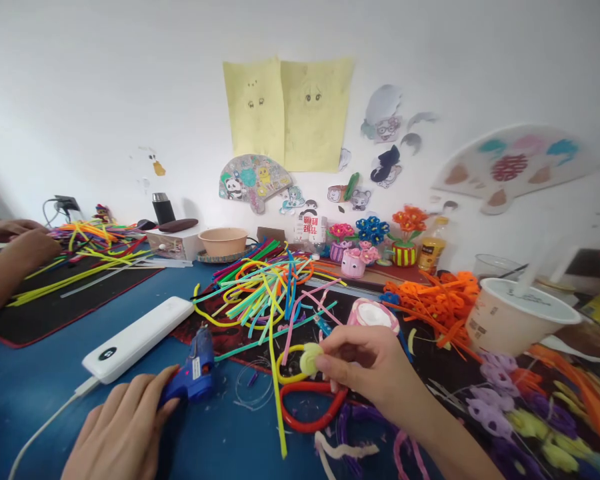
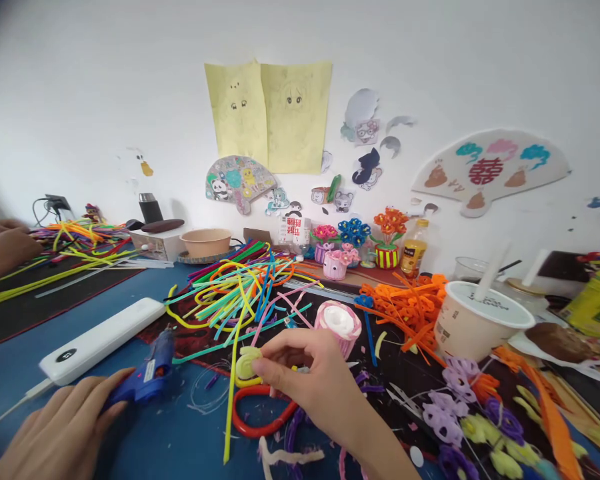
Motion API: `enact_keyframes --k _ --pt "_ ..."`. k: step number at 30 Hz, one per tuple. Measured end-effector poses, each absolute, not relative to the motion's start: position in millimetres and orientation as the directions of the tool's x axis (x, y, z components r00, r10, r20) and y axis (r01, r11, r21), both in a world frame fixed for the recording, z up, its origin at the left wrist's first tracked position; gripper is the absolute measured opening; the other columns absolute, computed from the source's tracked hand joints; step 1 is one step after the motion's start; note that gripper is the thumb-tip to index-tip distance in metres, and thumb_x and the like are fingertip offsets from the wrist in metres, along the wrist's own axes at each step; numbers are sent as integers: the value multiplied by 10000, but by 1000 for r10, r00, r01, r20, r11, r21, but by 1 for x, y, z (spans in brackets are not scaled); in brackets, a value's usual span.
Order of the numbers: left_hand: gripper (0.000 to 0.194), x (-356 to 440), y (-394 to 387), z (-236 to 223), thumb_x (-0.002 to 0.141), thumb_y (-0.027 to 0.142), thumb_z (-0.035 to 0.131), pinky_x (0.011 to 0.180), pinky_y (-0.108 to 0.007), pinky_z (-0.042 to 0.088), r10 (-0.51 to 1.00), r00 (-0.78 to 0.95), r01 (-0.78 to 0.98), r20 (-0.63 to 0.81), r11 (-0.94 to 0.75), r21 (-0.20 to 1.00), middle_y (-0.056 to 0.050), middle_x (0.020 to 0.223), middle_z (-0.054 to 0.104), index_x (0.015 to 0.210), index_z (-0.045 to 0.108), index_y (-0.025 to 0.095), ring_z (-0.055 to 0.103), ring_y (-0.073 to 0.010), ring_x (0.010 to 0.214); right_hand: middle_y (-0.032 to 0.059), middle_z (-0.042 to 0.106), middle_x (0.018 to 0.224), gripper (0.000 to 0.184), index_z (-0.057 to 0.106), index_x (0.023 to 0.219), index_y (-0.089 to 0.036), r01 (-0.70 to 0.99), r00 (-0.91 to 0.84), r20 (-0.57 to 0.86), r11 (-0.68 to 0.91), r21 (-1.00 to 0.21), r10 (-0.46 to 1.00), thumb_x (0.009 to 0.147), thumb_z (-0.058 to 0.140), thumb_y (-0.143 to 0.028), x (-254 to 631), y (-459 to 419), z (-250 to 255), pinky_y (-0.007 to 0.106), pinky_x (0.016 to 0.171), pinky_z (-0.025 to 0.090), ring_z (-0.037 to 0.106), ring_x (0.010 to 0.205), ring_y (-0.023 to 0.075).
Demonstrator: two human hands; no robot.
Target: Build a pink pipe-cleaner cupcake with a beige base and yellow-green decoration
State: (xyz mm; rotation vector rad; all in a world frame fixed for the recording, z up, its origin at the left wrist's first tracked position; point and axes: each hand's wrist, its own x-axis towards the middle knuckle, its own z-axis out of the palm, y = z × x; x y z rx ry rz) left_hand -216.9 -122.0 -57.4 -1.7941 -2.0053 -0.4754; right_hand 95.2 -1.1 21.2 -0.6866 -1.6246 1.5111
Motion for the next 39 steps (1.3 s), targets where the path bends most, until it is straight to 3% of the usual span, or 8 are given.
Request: enact_keyframes --k 4,6,8,12,16,22,27,39 --pt "379 -197 -111 -40 981 273 328 782 -510 461 823 -78 969 563 195 -151 -165 1133 636 1253 572 171 605 -388 1008 -19 686 599 214 750 712 -177 -167 -492 180 110 -980 852 663 895 -328 95 -1 20 169 495 479 600 497 86" --pt "403 -170 -102 -20 973 368 417 822 -488 462 724 19 995 689 56 -86 -111 1180 614 1364 456 276 597 -360 1024 -23 674 579 215 751 702 -176 -196 -479 193 111 -974 856 667 893 -335 95 -1 20 156 485 464 590 486 77" --pt "541 -136 -91 3 930 424 558 917 -410 459 693 135 970 708 -239 49 -69 1266 586 1430 375 333 577 -308 1121 -24 665 566 216 754 698 -175 -221 -474 207 111 -969 856 676 887 -343 95 -1 20 153 486 468 579 484 74" --pt "656 -80 -68 41 805 258 781 957 -348 414 693 224 835 686 -499 231 -12 1272 587 1359 453 388 537 -252 1159 -26 665 576 212 754 697 -172 -261 -476 232 116 -958 848 658 903 -317 99 -1 24 146 494 472 561 487 66" --pt "379 -66 -52 53 828 157 744 930 -357 377 637 280 753 718 -610 248 5 1175 615 1138 611 331 522 -227 1084 -9 696 627 207 750 709 -169 -287 -472 269 142 -947 840 687 884 -326 102 0 25 144 486 464 568 492 64" --pt "92 -68 -48 58 902 286 685 909 -335 346 547 287 727 786 -659 193 6 1091 646 994 672 277 505 -209 1025 -27 665 591 178 750 699 -176 -304 -465 299 167 -938 833 710 869 -306 106 3 25 129 477 449 548 470 50" --pt "92 -64 -48 61 876 284 722 899 -299 345 466 264 733 845 -666 137 21 999 683 942 680 235 530 -181 957 -36 646 566 161 761 690 -186 -328 -442 324 185 -927 836 662 898 -267 106 3 25 130 463 447 540 459 53" --pt "106 -55 -39 67 871 318 725 819 -325 369 244 236 801 941 -597 -46 4 850 753 862 725 213 569 -178 795 -19 656 545 161 760 677 -191 -383 -302 376 250 -889 876 738 845 -314 108 6 24 131 428 464 552 443 62"
